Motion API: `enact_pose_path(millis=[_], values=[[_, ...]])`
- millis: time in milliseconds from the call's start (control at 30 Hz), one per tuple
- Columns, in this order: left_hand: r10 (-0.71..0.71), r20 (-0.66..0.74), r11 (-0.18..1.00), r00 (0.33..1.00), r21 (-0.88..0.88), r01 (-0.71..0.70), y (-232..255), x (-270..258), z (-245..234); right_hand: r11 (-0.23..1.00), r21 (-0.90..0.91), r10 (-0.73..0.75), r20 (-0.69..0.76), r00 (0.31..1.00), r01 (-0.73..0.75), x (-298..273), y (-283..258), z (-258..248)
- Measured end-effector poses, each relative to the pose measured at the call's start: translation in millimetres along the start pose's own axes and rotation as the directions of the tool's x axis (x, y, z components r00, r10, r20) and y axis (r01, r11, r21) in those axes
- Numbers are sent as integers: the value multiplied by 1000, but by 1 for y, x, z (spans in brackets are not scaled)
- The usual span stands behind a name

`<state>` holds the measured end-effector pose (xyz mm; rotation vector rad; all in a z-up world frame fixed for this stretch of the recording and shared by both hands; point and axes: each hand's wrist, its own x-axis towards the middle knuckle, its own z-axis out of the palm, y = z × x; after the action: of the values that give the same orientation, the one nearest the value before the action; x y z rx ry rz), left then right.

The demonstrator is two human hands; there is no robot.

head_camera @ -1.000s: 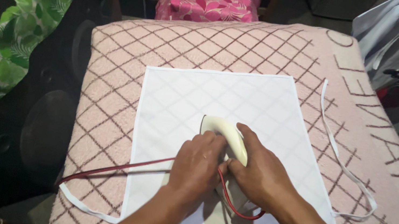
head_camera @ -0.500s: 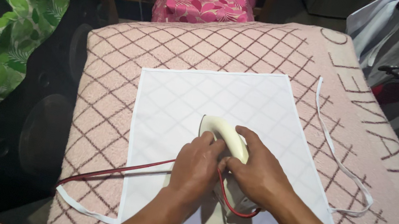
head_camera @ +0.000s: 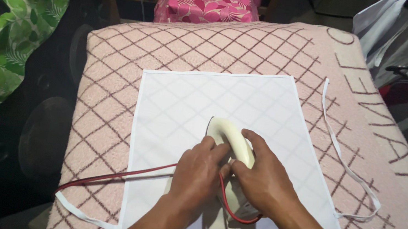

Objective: The person irons a white cloth laid on a patterned surface using a white electric iron. They move the iron back and forth across the fabric while holding it flat with the other hand, then set the iron down on a nearby green surface.

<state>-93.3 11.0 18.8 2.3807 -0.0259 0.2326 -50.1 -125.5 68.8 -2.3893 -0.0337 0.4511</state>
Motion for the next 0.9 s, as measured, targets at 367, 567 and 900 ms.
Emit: enact_pose_path(millis=[367, 567, 900], values=[[-89, -18, 991, 996, 97, 90, -12, 6, 8, 987, -76, -147, -99, 984, 140, 22, 14, 9], [-136, 14, 934, 991, 336, 124, -49, -6, 0, 908, -196, -397, -129, 909, 369, 100, 17, 14], [-324, 80, 888, 943, 371, 273, -54, 24, 10, 901, -312, -333, -55, 941, 301, 123, -18, -9]])
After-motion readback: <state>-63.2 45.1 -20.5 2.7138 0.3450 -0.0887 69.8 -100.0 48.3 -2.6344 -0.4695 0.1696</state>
